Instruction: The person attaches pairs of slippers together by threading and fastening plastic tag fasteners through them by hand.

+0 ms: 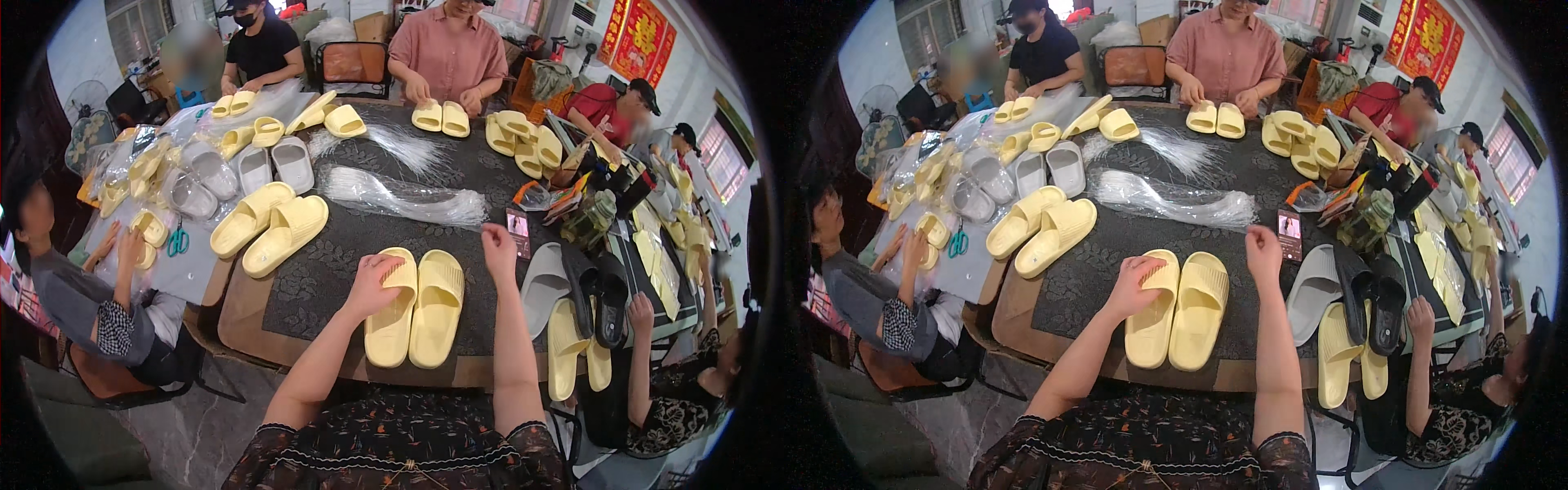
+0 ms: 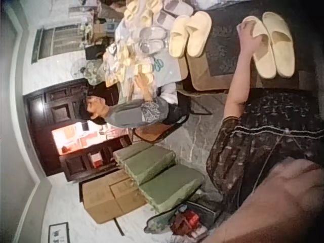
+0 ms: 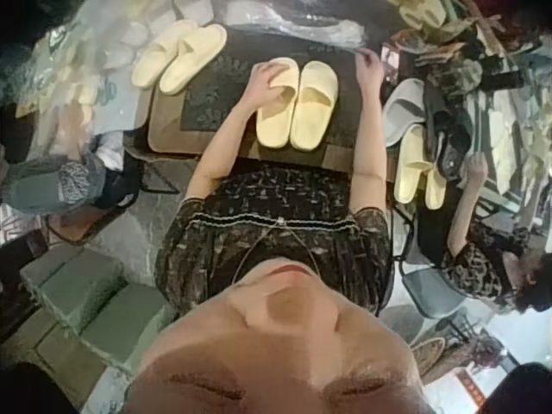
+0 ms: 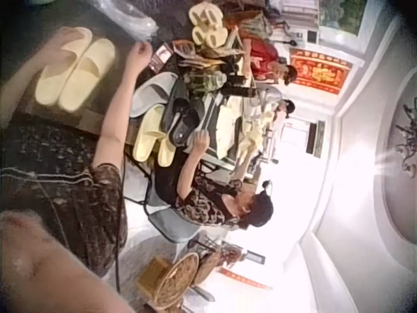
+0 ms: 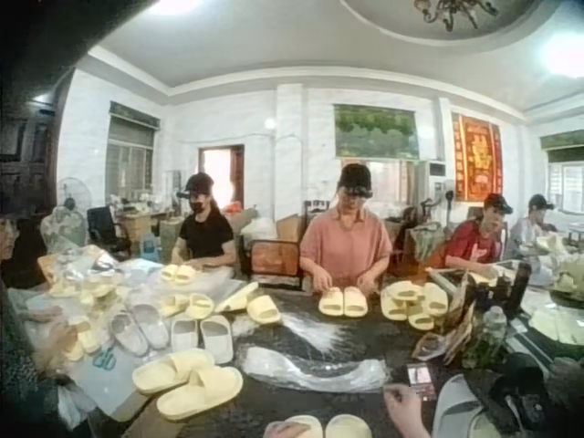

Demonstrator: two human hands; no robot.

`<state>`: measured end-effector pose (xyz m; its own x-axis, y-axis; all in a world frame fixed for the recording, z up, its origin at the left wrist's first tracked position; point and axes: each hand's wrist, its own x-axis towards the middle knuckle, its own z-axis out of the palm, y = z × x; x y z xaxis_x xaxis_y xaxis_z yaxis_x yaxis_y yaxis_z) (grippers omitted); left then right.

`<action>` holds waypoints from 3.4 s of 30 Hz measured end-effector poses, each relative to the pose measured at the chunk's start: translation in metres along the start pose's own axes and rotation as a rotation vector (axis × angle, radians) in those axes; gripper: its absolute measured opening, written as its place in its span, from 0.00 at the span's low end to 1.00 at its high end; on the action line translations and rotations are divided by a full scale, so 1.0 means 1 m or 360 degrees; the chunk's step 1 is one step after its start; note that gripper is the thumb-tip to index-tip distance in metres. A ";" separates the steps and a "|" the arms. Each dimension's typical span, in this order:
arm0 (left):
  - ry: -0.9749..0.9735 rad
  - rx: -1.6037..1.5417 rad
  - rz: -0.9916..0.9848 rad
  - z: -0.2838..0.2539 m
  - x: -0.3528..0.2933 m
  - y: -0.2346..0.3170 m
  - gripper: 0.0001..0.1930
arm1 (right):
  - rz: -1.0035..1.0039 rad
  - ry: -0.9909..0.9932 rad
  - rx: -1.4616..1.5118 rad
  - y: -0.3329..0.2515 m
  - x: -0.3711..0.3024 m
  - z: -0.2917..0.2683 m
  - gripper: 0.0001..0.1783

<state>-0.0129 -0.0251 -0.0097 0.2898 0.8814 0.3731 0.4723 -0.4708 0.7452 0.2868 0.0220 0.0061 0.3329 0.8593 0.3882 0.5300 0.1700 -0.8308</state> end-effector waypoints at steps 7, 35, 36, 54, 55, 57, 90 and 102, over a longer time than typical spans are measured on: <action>0.0000 0.0014 0.0161 0.003 0.010 0.000 0.27 | 0.0296 0.0041 -0.0667 0.059 0.068 0.003 0.13; 0.0055 0.0009 0.0229 0.007 0.000 -0.018 0.27 | 0.0024 0.0027 -0.0486 0.084 0.065 0.021 0.15; 0.0059 0.0018 0.0231 0.008 0.001 -0.017 0.27 | 0.0006 0.0058 -0.0364 0.088 0.067 0.019 0.15; -0.0048 -0.0020 0.0099 0.003 0.000 -0.014 0.31 | 0.0328 0.1345 0.1111 0.014 0.059 -0.092 0.21; -0.0067 -0.0019 0.0054 0.002 -0.001 -0.013 0.31 | 0.0320 0.1366 0.1052 0.002 0.055 -0.099 0.20; -0.0048 -0.0023 0.0052 0.005 0.000 -0.014 0.31 | 0.0165 0.1509 0.0977 -0.031 0.041 -0.110 0.18; 0.0114 -0.0502 0.0494 -0.025 -0.003 0.009 0.19 | 0.1354 -0.1085 0.1623 -0.129 -0.133 0.032 0.10; -0.0102 -0.0865 0.0362 -0.031 -0.001 0.012 0.06 | 0.1413 -0.0957 0.1680 -0.114 -0.145 0.058 0.07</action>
<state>-0.0329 -0.0303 0.0159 0.3915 0.7486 0.5351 -0.0970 -0.5447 0.8330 0.1330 -0.0940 0.0220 -0.2643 0.8861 -0.3807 -0.5433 -0.4630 -0.7003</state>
